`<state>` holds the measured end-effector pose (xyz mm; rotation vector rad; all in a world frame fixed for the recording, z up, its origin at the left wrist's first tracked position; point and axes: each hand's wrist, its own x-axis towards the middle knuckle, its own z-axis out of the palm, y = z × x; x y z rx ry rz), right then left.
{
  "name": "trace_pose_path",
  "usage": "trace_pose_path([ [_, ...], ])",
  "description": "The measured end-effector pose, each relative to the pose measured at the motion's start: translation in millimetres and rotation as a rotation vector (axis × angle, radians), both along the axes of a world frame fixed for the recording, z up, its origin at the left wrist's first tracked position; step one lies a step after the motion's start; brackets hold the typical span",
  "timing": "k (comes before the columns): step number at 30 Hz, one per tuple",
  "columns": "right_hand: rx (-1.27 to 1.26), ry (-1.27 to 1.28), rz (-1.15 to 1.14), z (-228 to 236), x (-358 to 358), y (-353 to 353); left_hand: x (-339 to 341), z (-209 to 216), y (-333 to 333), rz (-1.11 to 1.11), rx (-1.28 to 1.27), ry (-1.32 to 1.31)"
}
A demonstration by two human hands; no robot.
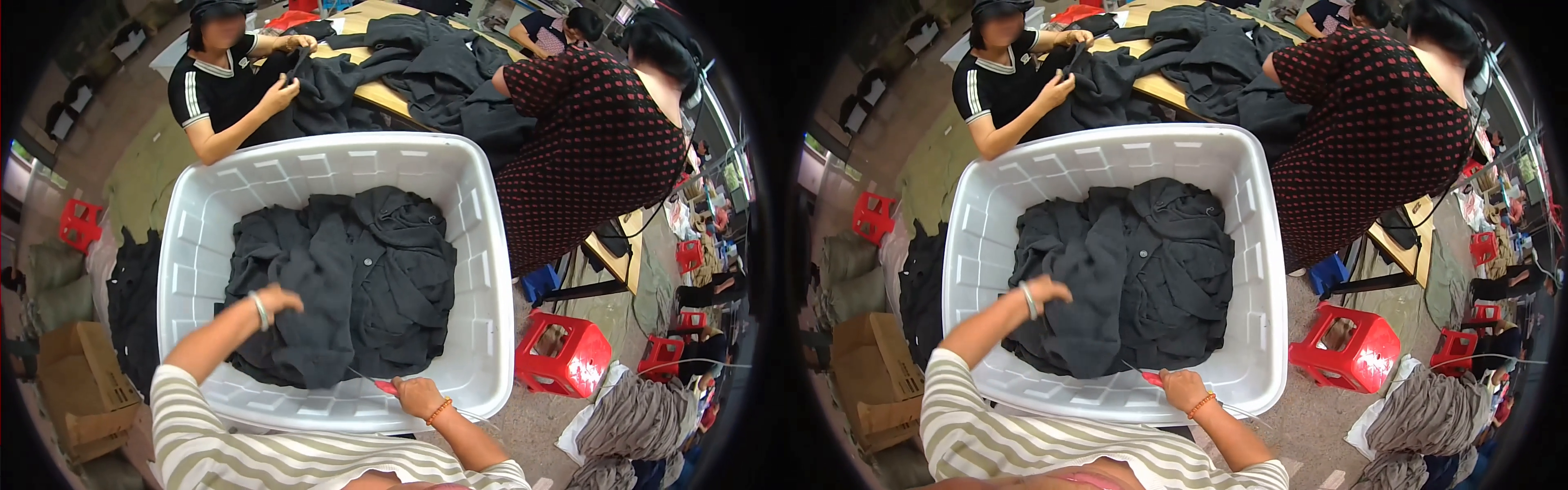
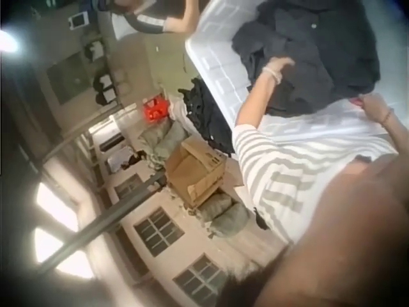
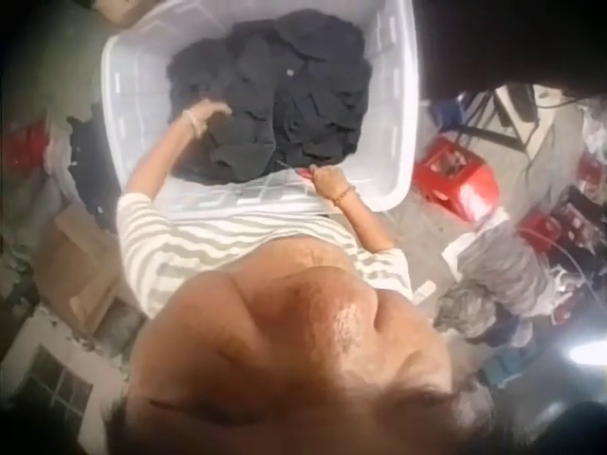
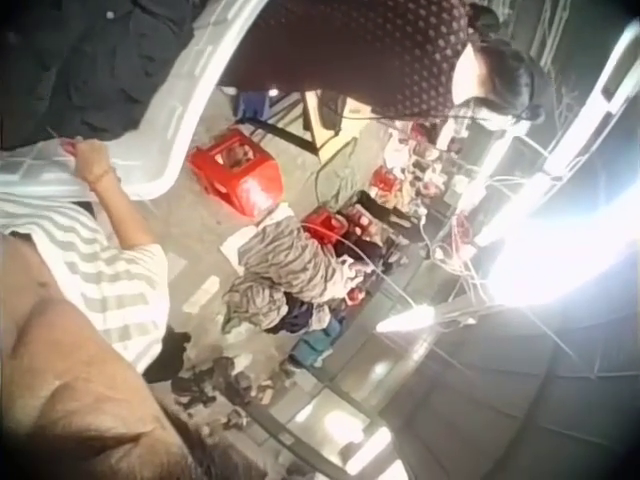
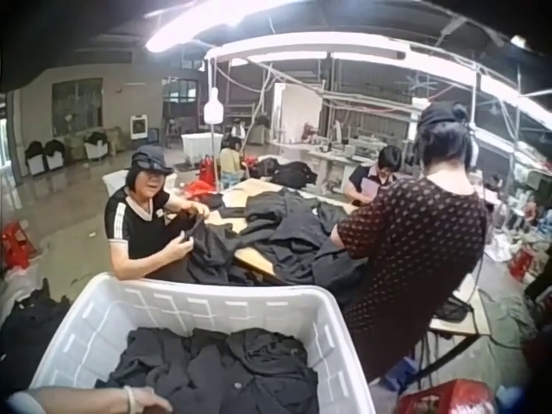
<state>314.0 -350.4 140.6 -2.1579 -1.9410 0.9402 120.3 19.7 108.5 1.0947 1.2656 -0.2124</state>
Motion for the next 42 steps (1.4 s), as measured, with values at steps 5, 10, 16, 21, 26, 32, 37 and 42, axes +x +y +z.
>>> trace_pose_path([
  [5, 0.03, -0.023, -0.082, 13, 9, -11, 185, 182, 88, -0.311, 0.371, -0.68],
  [10, 0.085, 0.015, -0.218, 13, 11, -24, 348, 362, 88, -0.293, 0.644, -1.34],
  [16, 0.04, 0.043, -0.241, 0, 3, -36, 376, 272, 79, -0.367, 0.847, -1.168],
  [21, -0.055, 0.053, -0.234, 0, 7, -31, 246, 32, 51, -0.612, 0.602, -0.522],
  [26, -0.049, -0.018, -0.234, 1, 20, -7, 45, -130, -28, -0.804, 0.736, 0.19],
  [32, -0.093, -0.075, -0.129, -12, 22, 41, -12, -149, -98, -0.93, 0.868, 0.247],
  [37, -0.07, -0.049, -0.016, -28, -6, 91, -34, -178, -91, -0.47, 0.851, -0.011],
  [42, -0.082, -0.047, -0.009, -58, -34, 156, -32, -175, -84, -0.908, 1.071, 0.277],
])
